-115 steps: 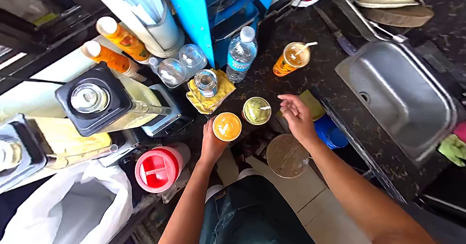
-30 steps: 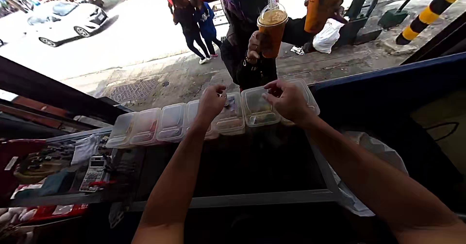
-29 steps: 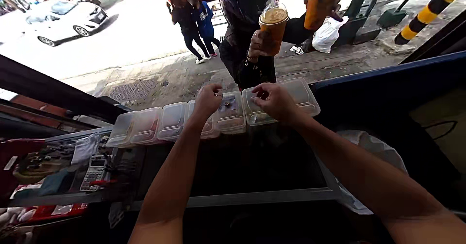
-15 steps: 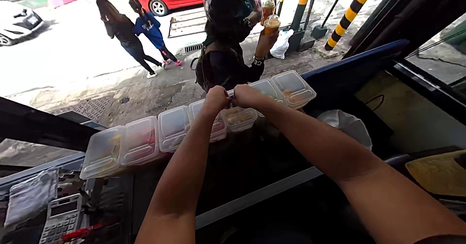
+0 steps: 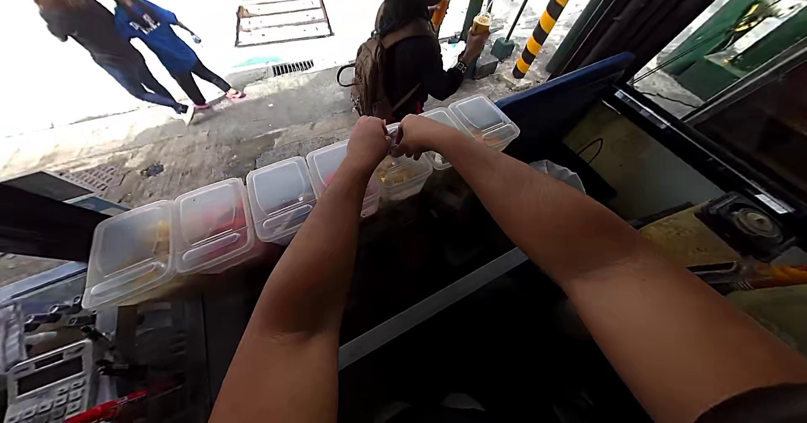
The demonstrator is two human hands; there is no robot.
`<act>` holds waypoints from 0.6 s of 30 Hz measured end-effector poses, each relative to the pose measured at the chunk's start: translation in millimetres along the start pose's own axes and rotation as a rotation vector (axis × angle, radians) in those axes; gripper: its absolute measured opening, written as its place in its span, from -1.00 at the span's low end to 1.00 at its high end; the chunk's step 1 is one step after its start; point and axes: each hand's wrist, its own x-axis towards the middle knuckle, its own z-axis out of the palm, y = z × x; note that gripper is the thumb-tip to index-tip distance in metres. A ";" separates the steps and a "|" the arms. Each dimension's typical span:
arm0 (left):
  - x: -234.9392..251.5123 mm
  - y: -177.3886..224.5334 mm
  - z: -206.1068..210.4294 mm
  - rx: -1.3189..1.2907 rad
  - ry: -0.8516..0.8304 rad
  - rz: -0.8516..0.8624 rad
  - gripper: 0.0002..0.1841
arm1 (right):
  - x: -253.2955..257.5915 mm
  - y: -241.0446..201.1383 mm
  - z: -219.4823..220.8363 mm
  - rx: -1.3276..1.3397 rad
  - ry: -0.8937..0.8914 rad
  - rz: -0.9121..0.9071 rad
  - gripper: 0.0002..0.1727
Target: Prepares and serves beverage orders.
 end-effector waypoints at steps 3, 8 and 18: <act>0.6 5.6 0.5 0.026 0.025 0.008 -0.74 | -2.1 -1.3 3.2 0.020 0.031 -0.072 -0.68; -57.0 27.3 -14.7 -0.086 0.248 -0.004 -0.68 | -52.6 35.4 12.2 0.463 0.162 -0.442 -0.61; -501.3 -71.5 141.9 -0.915 0.069 -0.290 -0.80 | -274.6 94.0 276.2 1.247 -0.797 0.188 -0.81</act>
